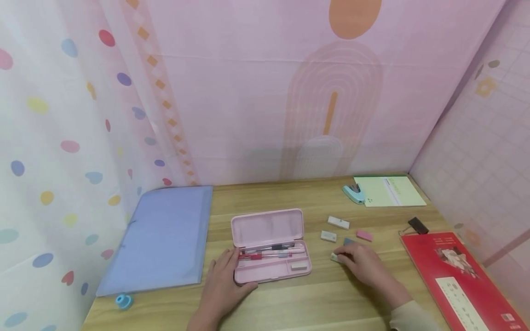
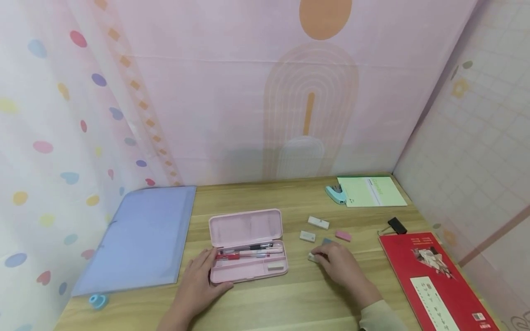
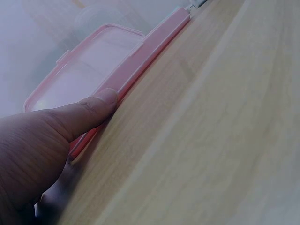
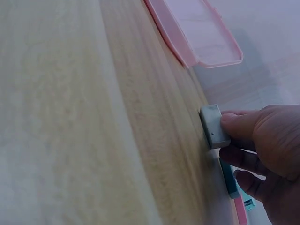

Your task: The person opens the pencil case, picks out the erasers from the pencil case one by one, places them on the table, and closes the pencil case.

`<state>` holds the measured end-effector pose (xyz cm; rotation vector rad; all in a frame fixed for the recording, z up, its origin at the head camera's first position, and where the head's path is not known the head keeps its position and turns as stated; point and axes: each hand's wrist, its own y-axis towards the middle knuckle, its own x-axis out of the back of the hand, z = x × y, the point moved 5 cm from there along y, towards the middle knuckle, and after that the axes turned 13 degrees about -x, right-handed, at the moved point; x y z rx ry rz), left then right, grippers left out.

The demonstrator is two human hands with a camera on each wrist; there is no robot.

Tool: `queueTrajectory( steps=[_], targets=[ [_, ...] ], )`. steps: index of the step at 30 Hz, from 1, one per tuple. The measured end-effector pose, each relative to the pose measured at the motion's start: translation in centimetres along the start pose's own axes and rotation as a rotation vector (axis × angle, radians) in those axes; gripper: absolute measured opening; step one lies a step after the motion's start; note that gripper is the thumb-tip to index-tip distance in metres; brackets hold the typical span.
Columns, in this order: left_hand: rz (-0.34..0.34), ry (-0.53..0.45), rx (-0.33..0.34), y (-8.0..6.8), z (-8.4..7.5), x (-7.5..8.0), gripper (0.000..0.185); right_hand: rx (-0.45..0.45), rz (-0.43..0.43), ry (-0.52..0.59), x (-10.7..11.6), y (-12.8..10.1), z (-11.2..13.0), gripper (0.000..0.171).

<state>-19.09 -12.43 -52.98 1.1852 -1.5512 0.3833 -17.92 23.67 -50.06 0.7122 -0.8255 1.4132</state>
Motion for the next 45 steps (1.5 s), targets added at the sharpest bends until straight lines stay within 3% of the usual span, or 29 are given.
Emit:
queueTrajectory(
  steps=[3, 10, 27, 31, 35, 38, 45],
  targets=[
    [-0.004, 0.003, -0.005, 0.0, 0.0, 0.0, 0.109, -0.02, -0.009, 0.005, -0.1, 0.0, -0.1, 0.014],
    [-0.009, 0.007, -0.009, 0.1, 0.0, 0.0, 0.109, 0.049, -0.042, -0.045, -0.5, -0.3, -0.2, 0.022],
    [-0.01, 0.006, -0.005, -0.1, 0.3, -0.4, 0.111, 0.046, -0.089, -0.095, -0.7, -0.3, -0.2, 0.026],
    [-0.012, 0.005, -0.007, -0.1, 0.3, -0.2, 0.111, 0.096, -0.11, -0.11, -0.2, -0.7, 2.0, 0.026],
    [-0.015, 0.007, -0.01, 0.0, 0.3, 0.1, 0.109, 0.249, -0.104, -0.117, -0.7, -1.0, 5.7, 0.022],
    [-0.014, 0.003, -0.007, 0.0, 0.2, 0.1, 0.109, 0.325, -0.051, -0.124, -1.9, -1.1, 7.8, 0.017],
    [-0.004, -0.004, -0.008, 0.0, 0.2, -0.2, 0.109, 0.338, 0.059, -0.124, -4.5, -0.4, 9.3, 0.013]
  ],
)
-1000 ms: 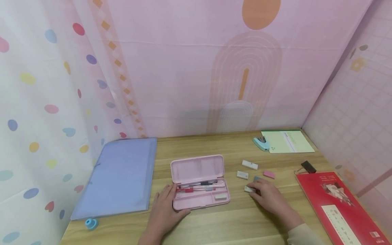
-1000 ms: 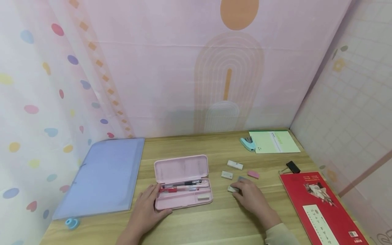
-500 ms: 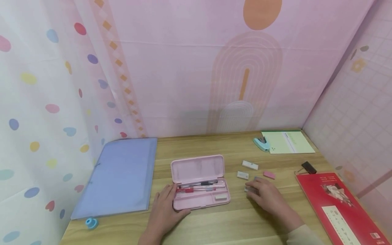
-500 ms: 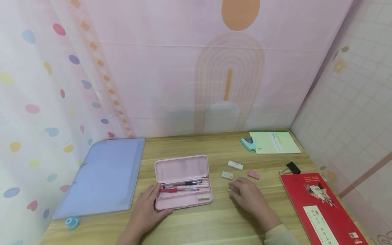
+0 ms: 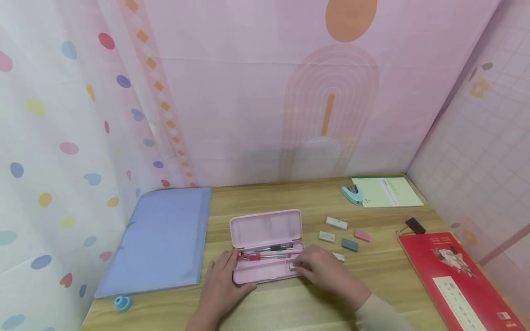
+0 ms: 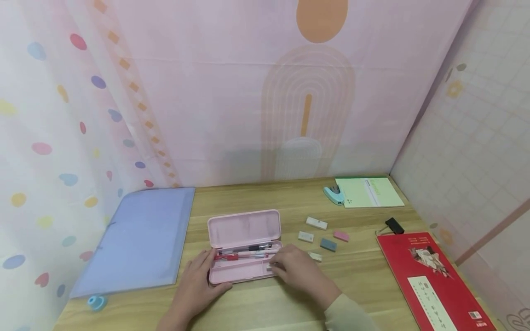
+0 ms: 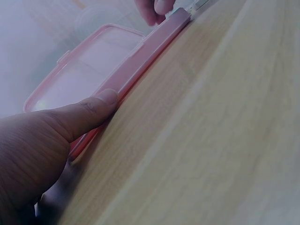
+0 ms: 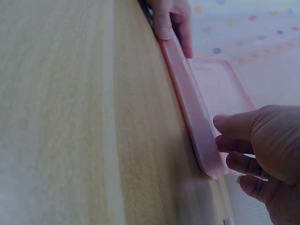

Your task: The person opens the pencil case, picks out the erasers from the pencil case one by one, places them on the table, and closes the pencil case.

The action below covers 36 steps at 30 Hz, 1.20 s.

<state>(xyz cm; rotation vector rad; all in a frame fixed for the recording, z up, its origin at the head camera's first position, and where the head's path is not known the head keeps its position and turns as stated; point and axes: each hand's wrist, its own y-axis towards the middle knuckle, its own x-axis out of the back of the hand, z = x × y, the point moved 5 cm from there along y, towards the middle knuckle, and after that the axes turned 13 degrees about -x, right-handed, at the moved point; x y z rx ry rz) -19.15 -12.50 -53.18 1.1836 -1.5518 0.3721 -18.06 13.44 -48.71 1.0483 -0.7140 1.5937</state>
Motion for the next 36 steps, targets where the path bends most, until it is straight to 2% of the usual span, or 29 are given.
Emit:
queueTrajectory(
  steps=[7, 15, 17, 20, 24, 27, 29, 33, 36],
  targets=[
    [-0.012, 0.002, -0.008, 0.0, 0.0, 0.0, 0.109, -0.025, 0.059, -0.004, -0.5, 1.0, 0.1, 0.012],
    [0.0, 0.002, 0.003, -0.1, 0.1, -0.1, 0.11, 0.0, 0.063, -0.026, -0.6, 1.2, 0.3, 0.012],
    [0.0, 0.002, 0.005, -0.1, 0.1, -0.1, 0.11, 0.012, 0.028, -0.029, -0.3, 0.9, 0.4, 0.012],
    [0.0, 0.002, 0.003, -0.1, 0.1, -0.1, 0.11, 0.046, -0.077, -0.033, 1.0, -0.1, 0.0, 0.012],
    [-0.004, 0.005, -0.003, -0.1, 0.0, -0.2, 0.109, 0.059, -0.223, -0.036, 3.3, -1.9, -2.1, 0.016],
    [-0.01, 0.011, -0.004, 0.0, 0.0, -0.1, 0.109, -0.011, -0.275, -0.043, 4.9, -3.3, -4.8, 0.018],
    [-0.012, 0.012, -0.003, 0.0, -0.1, 0.0, 0.108, -0.09, -0.275, -0.048, 5.8, -4.3, -6.9, 0.018],
    [-0.022, 0.01, -0.009, 0.0, -0.2, 0.1, 0.108, -0.269, -0.194, -0.035, 7.0, -6.0, -10.7, 0.013],
    [-0.036, 0.012, -0.018, 0.0, -0.3, 0.2, 0.108, -0.352, -0.128, -0.01, 7.5, -6.8, -12.6, 0.012]
  ],
)
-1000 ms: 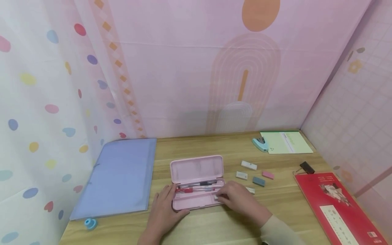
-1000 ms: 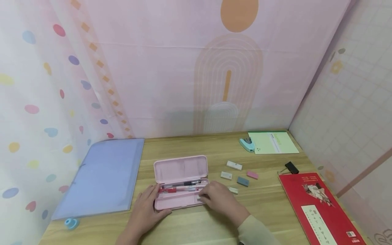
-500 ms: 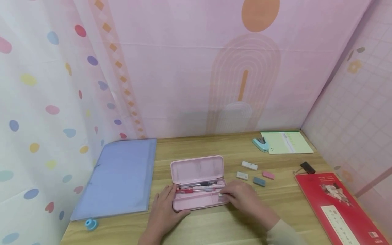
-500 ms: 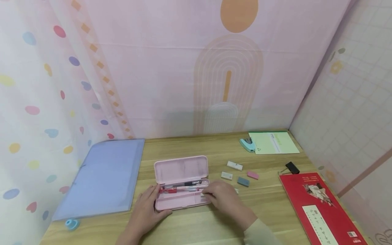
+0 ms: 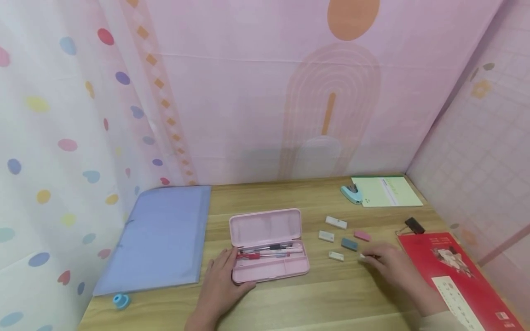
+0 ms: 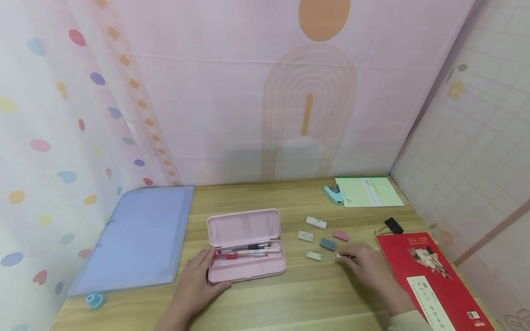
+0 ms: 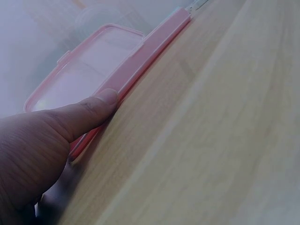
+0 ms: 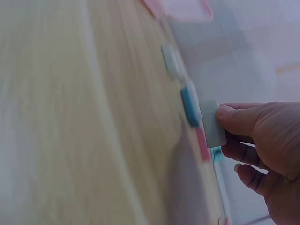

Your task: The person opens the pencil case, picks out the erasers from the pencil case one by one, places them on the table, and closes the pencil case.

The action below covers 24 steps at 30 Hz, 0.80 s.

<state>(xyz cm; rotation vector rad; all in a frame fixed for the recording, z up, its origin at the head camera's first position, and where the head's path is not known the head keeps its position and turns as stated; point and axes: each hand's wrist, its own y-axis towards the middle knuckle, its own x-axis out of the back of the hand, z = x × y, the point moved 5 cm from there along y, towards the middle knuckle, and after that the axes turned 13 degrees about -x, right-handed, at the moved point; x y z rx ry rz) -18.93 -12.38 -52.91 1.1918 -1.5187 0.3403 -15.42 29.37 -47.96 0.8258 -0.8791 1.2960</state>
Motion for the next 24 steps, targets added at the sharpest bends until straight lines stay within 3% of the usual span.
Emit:
queueTrajectory(
  steps=[12, 24],
  targets=[
    [0.042, 0.0, 0.02, 0.0, 0.2, -0.2, 0.11, -0.077, 0.103, 0.007, -1.2, 0.5, -1.5, 0.013],
    [0.04, -0.003, 0.021, 0.0, 0.3, -0.2, 0.11, -0.11, 0.118, -0.007, -2.2, 0.3, -1.6, 0.026]
  ],
)
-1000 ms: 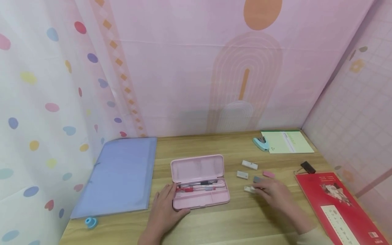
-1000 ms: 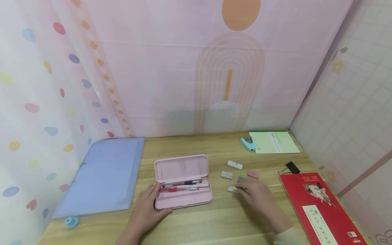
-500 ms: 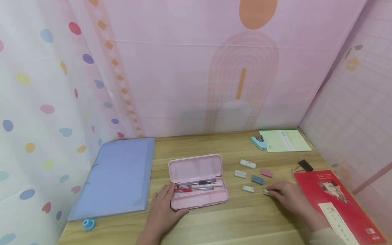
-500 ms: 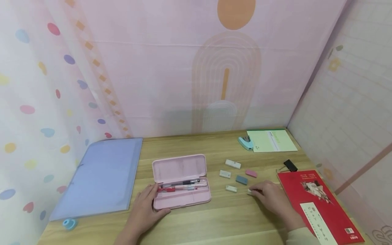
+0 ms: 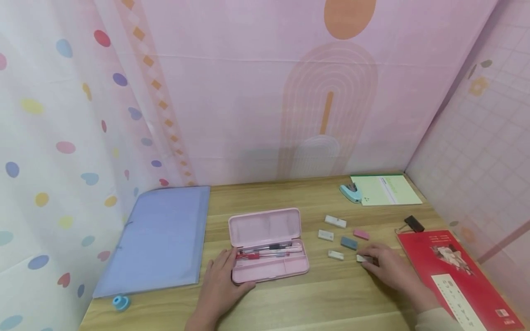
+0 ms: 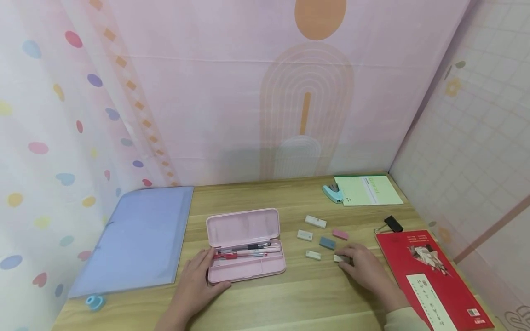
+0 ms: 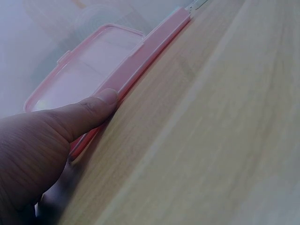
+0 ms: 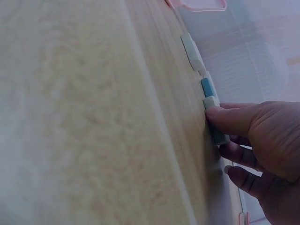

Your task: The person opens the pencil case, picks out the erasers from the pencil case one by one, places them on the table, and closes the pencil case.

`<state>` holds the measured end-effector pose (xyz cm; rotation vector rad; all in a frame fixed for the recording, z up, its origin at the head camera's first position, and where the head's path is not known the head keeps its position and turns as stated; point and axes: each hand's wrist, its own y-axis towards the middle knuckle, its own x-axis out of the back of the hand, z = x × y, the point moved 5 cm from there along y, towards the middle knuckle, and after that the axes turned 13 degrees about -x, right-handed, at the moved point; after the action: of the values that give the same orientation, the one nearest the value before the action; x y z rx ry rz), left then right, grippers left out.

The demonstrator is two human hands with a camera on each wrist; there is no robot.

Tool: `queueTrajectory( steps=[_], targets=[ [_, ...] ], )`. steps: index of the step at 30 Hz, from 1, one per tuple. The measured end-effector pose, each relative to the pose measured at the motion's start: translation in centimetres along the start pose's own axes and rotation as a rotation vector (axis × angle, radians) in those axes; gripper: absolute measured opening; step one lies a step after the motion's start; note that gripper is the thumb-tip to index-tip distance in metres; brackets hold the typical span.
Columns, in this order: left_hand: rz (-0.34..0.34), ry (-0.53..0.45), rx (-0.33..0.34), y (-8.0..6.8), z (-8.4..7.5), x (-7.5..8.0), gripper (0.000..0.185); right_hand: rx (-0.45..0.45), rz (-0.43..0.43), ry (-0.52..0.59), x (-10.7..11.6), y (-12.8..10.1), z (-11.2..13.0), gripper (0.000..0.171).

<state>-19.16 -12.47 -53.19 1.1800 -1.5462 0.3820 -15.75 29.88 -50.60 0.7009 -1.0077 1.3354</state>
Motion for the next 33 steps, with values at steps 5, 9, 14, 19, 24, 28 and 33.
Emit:
queueTrajectory(
  steps=[5, 9, 14, 19, 24, 28, 33],
  targets=[
    [-0.021, -0.005, -0.012, 0.0, -0.1, 0.1, 0.109, -0.005, -0.008, 0.013, -0.2, 0.0, -0.1, 0.027],
    [-0.014, -0.004, -0.007, 0.0, -0.1, 0.1, 0.109, 0.013, -0.019, 0.009, -0.2, -0.1, 0.0, 0.026],
    [-0.008, -0.006, -0.005, 0.1, 0.0, 0.1, 0.112, 0.017, -0.052, 0.045, 0.4, -0.4, 0.2, 0.028],
    [-0.011, -0.035, 0.012, 0.5, 0.1, 1.3, 0.114, 0.034, -0.126, 0.14, 2.0, 0.0, 2.0, 0.036],
    [0.004, -0.017, -0.03, 2.0, 0.1, 4.3, 0.112, 0.138, -0.104, 0.187, 2.7, 1.2, 6.5, 0.045],
    [0.032, 0.089, -0.147, 4.2, 0.0, 6.5, 0.115, 0.167, -0.002, 0.191, 2.2, 2.2, 10.2, 0.066],
    [0.134, 0.16, -0.186, 6.1, 0.1, 7.3, 0.117, 0.219, 0.077, 0.136, 0.9, 4.1, 13.4, 0.081]
  ],
)
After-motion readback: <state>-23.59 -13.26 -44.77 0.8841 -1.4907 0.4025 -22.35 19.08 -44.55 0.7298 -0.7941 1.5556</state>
